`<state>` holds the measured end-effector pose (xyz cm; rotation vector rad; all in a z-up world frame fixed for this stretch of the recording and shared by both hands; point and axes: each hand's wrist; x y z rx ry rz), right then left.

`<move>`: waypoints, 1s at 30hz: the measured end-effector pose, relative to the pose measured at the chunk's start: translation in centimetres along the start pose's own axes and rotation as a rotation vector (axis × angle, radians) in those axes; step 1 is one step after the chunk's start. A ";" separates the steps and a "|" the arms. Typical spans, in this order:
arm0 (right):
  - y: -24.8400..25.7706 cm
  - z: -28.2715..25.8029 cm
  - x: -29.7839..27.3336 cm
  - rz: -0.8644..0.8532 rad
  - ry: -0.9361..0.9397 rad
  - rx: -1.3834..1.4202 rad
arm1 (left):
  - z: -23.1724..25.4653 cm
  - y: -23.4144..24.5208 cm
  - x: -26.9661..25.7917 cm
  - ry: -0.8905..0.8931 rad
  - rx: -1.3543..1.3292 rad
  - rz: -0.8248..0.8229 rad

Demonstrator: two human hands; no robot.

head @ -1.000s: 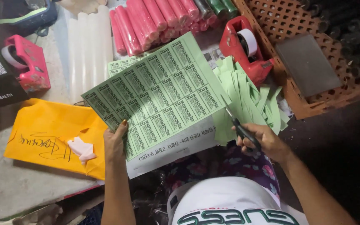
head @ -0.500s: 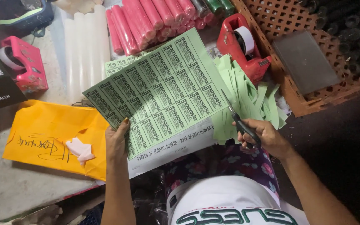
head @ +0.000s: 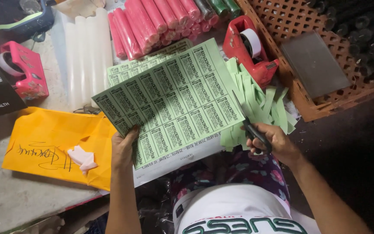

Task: Cutting sheets of printed green labels into strips using scissors at a workbench.

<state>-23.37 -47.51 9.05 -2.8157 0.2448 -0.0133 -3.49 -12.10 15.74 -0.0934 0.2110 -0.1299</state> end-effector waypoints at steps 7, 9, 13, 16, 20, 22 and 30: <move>0.3 2.2 -0.4 0.077 -0.027 -0.020 | 0.9 -0.8 -0.4 -0.001 0.000 -0.007; -0.1 2.0 -0.4 0.095 -0.047 0.002 | 0.6 -0.6 -0.2 -0.002 0.002 -0.009; -1.0 0.5 -0.4 0.086 -0.018 0.021 | 0.2 -0.1 -0.1 -0.006 0.036 -0.047; -2.2 -2.1 0.3 0.059 0.029 0.015 | 1.0 -0.8 -0.5 -0.010 0.042 -0.091; -1.2 -0.6 0.7 0.044 0.086 -0.023 | -0.2 -0.3 -0.4 -0.010 0.030 -0.114; -1.1 0.6 0.2 0.090 0.098 -0.036 | 0.1 -0.4 -0.4 -0.019 0.050 -0.134; 0.0 0.8 -0.7 0.157 0.007 -0.014 | 0.4 -0.3 -0.9 -0.049 0.082 -0.184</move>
Point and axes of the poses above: each hand's wrist, its own x-axis towards the middle knuckle, its own y-axis out of the back of the hand, z = x × y, and after that the axes turned 9 degrees about y, right-handed
